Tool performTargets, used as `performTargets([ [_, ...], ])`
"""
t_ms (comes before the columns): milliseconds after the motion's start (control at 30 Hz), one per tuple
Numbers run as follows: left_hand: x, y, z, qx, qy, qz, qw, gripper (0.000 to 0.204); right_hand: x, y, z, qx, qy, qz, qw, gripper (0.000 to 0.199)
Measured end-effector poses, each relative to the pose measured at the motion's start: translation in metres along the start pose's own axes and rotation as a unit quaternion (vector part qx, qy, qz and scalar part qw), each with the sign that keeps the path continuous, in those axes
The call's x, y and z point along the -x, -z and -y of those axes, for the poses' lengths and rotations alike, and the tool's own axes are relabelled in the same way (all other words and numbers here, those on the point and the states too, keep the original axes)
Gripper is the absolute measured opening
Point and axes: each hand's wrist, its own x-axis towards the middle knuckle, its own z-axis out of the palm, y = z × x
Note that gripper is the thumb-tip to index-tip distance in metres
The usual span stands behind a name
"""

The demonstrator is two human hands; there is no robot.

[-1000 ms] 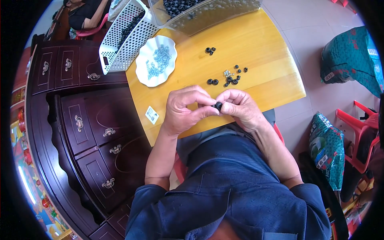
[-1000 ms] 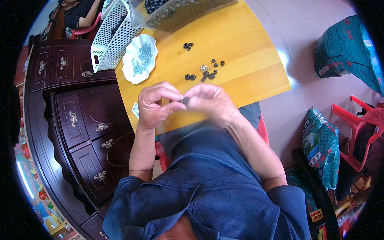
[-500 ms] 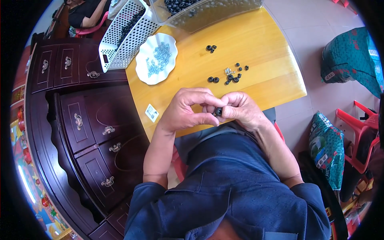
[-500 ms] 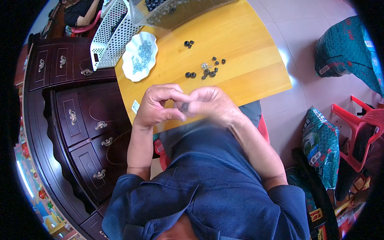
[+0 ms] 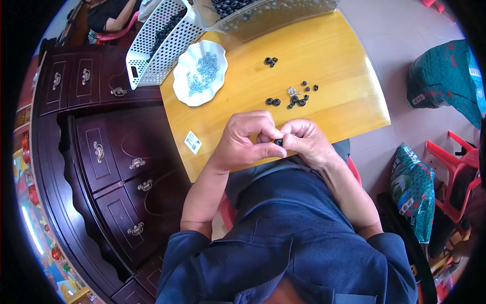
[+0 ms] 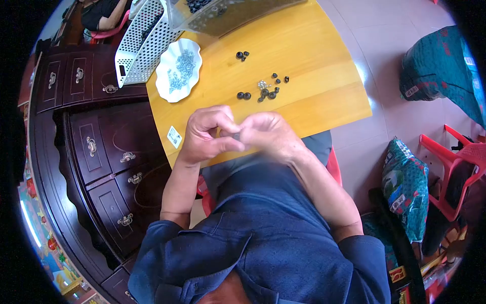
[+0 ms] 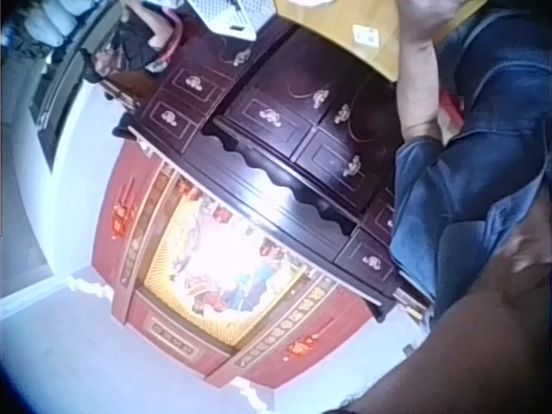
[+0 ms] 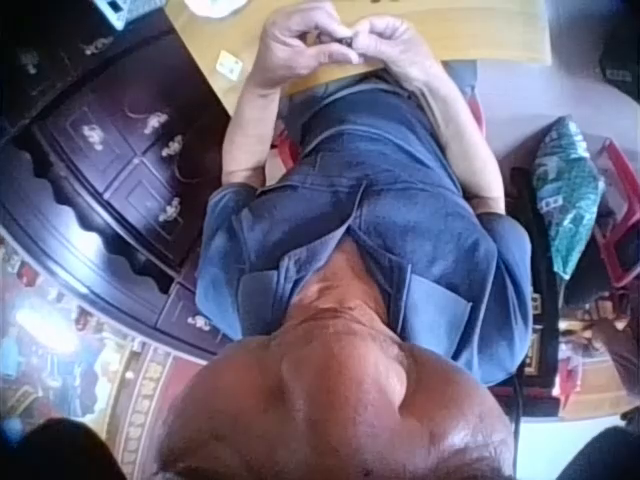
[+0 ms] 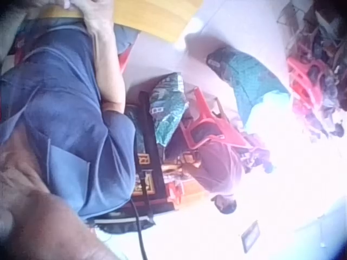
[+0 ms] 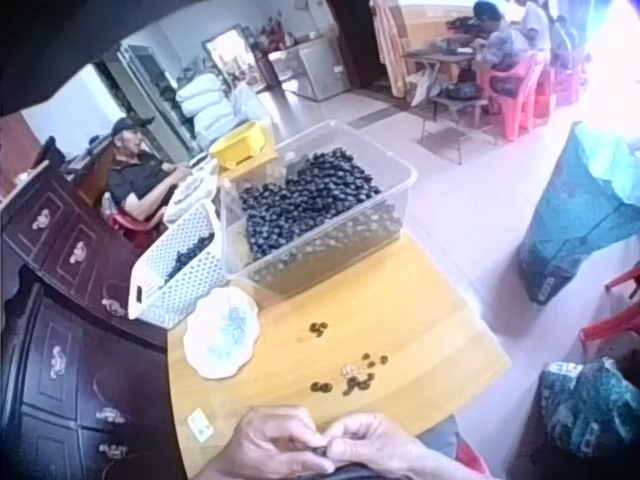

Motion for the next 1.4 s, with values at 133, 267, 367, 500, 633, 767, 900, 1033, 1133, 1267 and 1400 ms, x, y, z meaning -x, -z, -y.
performTargets([
  [133,0.003,-0.001,-0.004,0.007,0.007,-0.015,1.000,0.023,0.000,0.001,0.005,0.016,0.001,0.012,1.000,0.009],
  [267,0.002,-0.001,-0.007,-0.012,0.091,-0.009,0.996,0.022,-0.001,0.004,0.003,0.029,0.014,-0.032,0.999,0.016],
  [367,0.007,0.002,-0.001,0.014,0.088,-0.002,0.996,0.021,-0.001,-0.001,-0.001,0.023,0.002,-0.029,0.999,0.021],
  [500,0.011,0.008,-0.003,-0.066,0.047,0.022,0.996,0.022,0.002,0.007,-0.008,-0.019,-0.014,0.026,0.999,0.033],
  [633,0.009,0.008,-0.009,-0.047,0.025,0.030,0.998,0.022,0.002,0.001,-0.006,-0.054,-0.026,0.017,0.998,0.022],
  [767,0.008,0.009,-0.009,-0.045,0.038,0.055,0.997,0.025,0.000,0.003,-0.005,-0.056,-0.026,0.049,0.997,0.023],
  [900,0.006,0.006,-0.014,-0.016,0.053,0.039,0.998,0.026,0.000,0.003,-0.002,-0.059,-0.029,0.056,0.996,0.022],
  [1033,0.005,-0.002,0.001,0.019,0.083,-0.008,0.996,0.025,-0.002,0.006,0.000,-0.055,-0.003,0.003,0.998,0.025],
  [1133,0.003,0.004,0.000,0.065,0.135,-0.007,0.989,0.018,-0.004,-0.004,0.005,-0.048,0.013,-0.020,0.999,0.024],
  [1267,-0.006,0.055,0.006,-0.126,0.115,-0.130,0.977,0.018,-0.001,-0.009,0.009,-0.049,0.007,-0.058,0.997,0.014],
  [1400,-0.022,0.173,-0.001,-0.299,0.070,-0.337,0.890,0.019,-0.001,-0.009,0.007,-0.031,0.008,-0.049,0.998,0.012],
])
